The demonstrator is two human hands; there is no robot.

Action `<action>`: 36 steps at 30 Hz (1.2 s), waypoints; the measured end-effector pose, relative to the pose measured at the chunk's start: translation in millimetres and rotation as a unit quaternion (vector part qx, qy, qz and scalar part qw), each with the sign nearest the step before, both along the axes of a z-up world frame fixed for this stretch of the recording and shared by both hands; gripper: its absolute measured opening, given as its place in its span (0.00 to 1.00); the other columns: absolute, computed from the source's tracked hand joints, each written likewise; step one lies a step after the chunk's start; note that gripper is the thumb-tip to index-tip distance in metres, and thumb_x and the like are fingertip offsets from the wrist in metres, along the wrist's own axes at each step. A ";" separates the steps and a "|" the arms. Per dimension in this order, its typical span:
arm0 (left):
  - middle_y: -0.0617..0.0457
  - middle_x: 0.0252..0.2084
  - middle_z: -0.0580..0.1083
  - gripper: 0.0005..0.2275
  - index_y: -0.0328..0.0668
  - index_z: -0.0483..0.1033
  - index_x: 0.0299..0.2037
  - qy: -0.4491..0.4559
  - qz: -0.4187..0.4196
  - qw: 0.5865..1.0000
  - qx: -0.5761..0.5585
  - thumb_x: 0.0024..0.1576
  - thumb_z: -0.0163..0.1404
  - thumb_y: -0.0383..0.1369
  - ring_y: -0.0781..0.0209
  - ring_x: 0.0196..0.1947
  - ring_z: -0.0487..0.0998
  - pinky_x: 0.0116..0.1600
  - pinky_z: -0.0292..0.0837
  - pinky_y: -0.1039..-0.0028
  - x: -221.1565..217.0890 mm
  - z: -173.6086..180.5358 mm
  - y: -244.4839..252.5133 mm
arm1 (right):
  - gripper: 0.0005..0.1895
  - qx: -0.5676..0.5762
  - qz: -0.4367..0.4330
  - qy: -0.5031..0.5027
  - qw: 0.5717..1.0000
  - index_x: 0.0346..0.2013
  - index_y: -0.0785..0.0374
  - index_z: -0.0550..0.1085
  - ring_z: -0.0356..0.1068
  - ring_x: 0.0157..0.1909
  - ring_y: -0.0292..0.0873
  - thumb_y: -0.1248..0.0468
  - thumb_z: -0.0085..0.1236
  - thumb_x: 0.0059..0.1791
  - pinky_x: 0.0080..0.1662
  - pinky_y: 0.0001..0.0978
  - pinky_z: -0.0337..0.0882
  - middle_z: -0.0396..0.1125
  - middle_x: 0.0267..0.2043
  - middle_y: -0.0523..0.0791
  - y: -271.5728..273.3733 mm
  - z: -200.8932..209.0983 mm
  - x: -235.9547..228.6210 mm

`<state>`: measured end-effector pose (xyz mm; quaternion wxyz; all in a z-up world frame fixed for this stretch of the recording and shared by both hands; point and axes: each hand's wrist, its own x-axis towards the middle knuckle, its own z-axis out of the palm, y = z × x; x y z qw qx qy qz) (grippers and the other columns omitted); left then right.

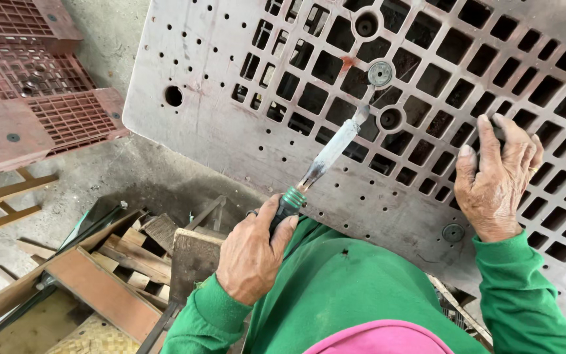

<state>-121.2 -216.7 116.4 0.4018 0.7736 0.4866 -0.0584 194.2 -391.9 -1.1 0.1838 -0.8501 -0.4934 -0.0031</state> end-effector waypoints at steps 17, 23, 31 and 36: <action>0.38 0.33 0.80 0.20 0.37 0.75 0.55 -0.045 0.104 0.986 -0.119 0.55 0.57 0.38 0.51 0.29 0.84 0.36 0.77 0.65 -1.7 6.8 -8.2 | 0.19 0.025 -0.010 0.066 0.997 0.65 0.67 0.71 0.57 0.72 0.53 0.61 0.55 0.62 0.76 0.58 0.47 0.60 0.67 0.51 0.3 2.0 2.0; 0.40 0.32 0.80 0.21 0.35 0.74 0.56 -0.032 0.114 0.983 -0.140 0.56 0.56 0.39 0.55 0.27 0.83 0.35 0.77 0.65 5.0 10.3 -5.0 | 0.19 0.014 -0.005 0.058 0.998 0.66 0.67 0.72 0.58 0.71 0.51 0.62 0.54 0.62 0.75 0.54 0.47 0.60 0.68 0.50 -3.1 -2.7 6.0; 0.40 0.32 0.80 0.21 0.35 0.75 0.57 -0.030 0.107 0.986 -0.128 0.56 0.56 0.39 0.57 0.28 0.82 0.35 0.77 0.66 8.0 8.7 -4.6 | 0.19 0.008 -0.008 0.055 0.998 0.66 0.66 0.72 0.58 0.71 0.50 0.62 0.54 0.62 0.76 0.53 0.46 0.60 0.68 0.49 -10.2 -11.2 8.3; 0.40 0.34 0.81 0.22 0.34 0.74 0.57 -0.037 0.098 0.988 -0.114 0.56 0.56 0.40 0.56 0.29 0.83 0.35 0.77 0.67 7.8 7.2 -5.5 | 0.20 0.002 -0.005 0.054 0.999 0.67 0.67 0.72 0.58 0.72 0.50 0.62 0.53 0.62 0.76 0.53 0.46 0.60 0.69 0.49 -16.5 -19.0 11.5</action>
